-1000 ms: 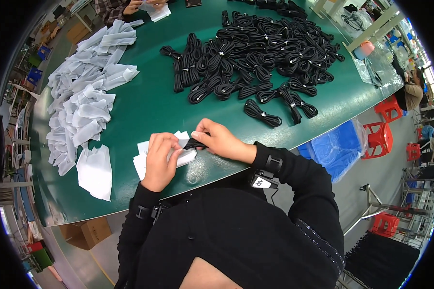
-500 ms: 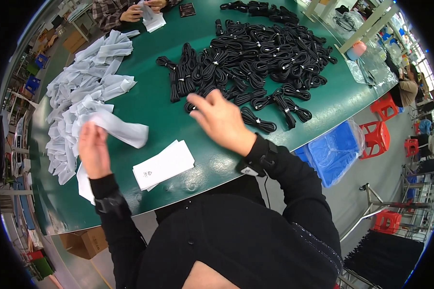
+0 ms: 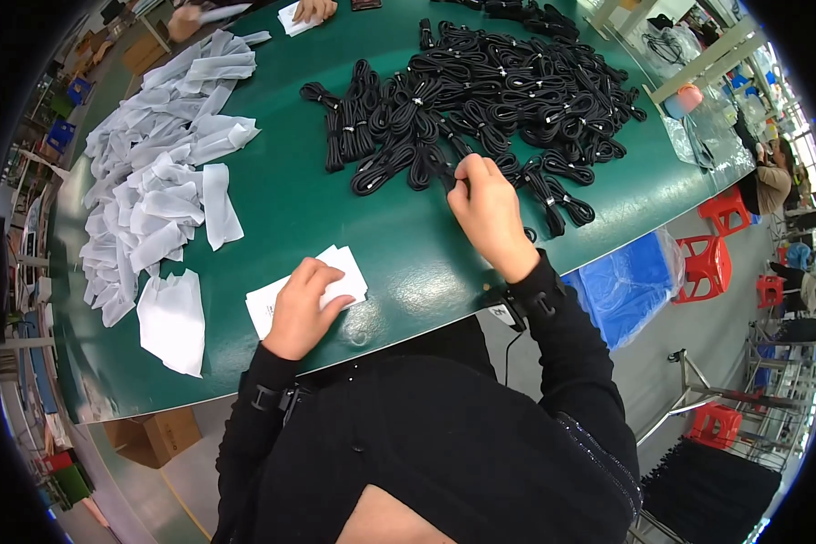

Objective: The person unfolds a face mask, places it into a white pouch, and sets it aside. They then repeatedly pick up black cables, slide them into white pouches, and place the packaged cables onto a pile.

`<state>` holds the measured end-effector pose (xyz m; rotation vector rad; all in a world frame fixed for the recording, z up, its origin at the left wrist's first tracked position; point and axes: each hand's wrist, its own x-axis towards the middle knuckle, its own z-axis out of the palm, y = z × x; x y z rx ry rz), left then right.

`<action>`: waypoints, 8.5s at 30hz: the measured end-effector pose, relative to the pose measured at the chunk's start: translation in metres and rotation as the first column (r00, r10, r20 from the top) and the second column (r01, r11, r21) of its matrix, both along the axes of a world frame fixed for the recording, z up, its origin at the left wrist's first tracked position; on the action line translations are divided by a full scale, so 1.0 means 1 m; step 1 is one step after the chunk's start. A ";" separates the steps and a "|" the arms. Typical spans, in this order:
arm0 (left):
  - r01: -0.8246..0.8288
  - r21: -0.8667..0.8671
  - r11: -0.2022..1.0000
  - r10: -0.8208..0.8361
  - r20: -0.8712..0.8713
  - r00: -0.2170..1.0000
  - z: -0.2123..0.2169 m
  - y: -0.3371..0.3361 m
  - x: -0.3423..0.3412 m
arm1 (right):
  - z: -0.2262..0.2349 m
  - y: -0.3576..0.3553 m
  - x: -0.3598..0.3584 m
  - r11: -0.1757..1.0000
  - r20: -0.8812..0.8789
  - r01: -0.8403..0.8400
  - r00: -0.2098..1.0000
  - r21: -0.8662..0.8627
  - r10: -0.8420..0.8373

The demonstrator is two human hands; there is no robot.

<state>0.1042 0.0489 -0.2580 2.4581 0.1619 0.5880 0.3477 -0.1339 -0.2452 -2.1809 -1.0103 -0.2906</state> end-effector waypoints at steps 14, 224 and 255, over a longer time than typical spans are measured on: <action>-0.209 -0.525 0.825 0.139 -0.171 0.976 -0.018 0.001 -0.005 | 0.002 -0.016 -0.064 0.810 0.004 -0.586 0.810 0.024 0.586; -0.117 0.554 0.824 0.303 -0.257 0.918 0.008 0.158 0.015 | -0.030 0.106 0.008 0.840 0.214 -0.398 0.843 -0.368 0.493; -0.153 -0.126 0.980 0.121 -0.226 0.967 0.044 0.047 -0.024 | -0.009 0.089 -0.014 0.865 0.046 -0.487 0.868 -0.126 0.495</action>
